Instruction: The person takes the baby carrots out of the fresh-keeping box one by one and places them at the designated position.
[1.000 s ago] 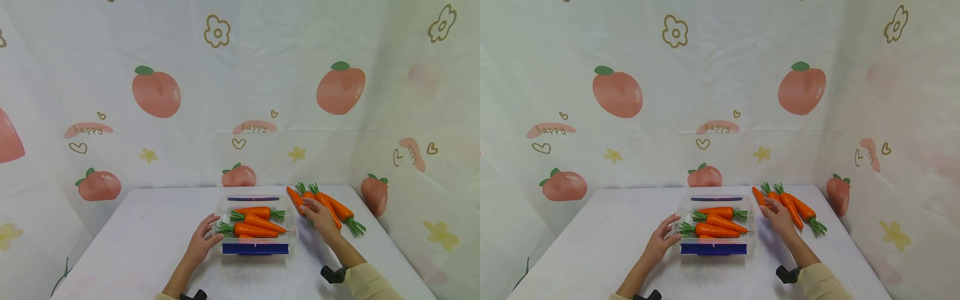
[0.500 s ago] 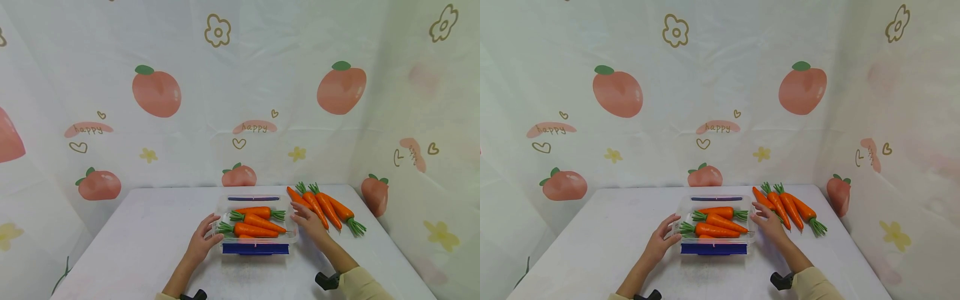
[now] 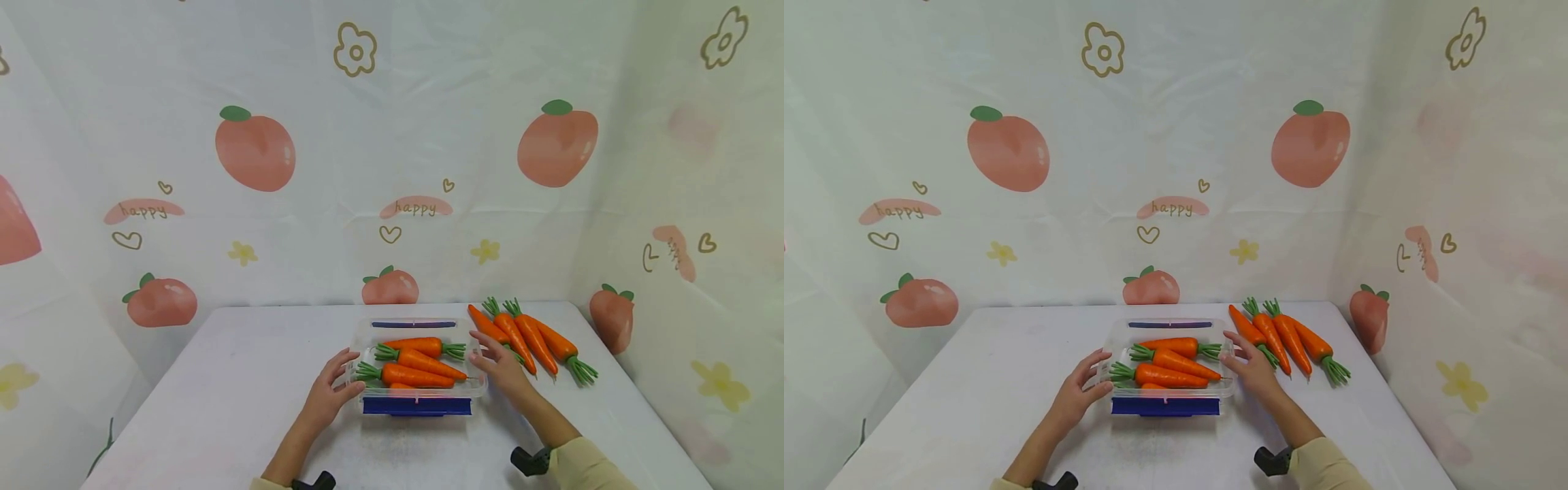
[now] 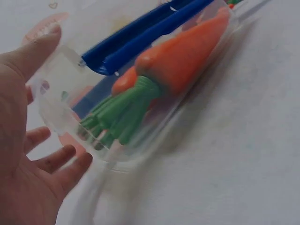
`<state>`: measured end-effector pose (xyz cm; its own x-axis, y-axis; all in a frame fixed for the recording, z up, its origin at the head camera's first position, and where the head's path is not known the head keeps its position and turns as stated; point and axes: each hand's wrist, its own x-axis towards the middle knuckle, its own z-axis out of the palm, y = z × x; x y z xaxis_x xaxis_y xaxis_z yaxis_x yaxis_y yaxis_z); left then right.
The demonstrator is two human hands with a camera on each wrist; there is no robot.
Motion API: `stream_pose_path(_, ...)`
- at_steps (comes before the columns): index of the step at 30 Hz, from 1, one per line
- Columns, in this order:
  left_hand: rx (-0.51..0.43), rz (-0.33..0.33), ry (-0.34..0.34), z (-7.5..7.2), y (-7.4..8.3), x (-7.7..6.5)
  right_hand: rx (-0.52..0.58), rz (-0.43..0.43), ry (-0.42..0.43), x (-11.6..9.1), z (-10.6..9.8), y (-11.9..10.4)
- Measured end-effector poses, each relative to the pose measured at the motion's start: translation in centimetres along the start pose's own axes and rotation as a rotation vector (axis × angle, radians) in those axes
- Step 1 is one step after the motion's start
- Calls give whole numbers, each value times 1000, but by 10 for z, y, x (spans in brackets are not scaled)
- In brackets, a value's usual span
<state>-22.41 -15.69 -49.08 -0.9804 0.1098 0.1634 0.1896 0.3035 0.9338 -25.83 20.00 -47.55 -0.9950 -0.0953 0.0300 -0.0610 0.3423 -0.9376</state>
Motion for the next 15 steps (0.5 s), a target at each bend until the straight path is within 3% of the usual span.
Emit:
stream_pose_path(7,127,-6,-30,-7,9,5,2,-4,1,2,1,1)
stream_pose_path(11,193,7,9,-8,16,10,2,-2,-6,1,-1,0)
stream_pose_path(15,247,76,52,-11,25,19,0,2,-16,1,-1,0)
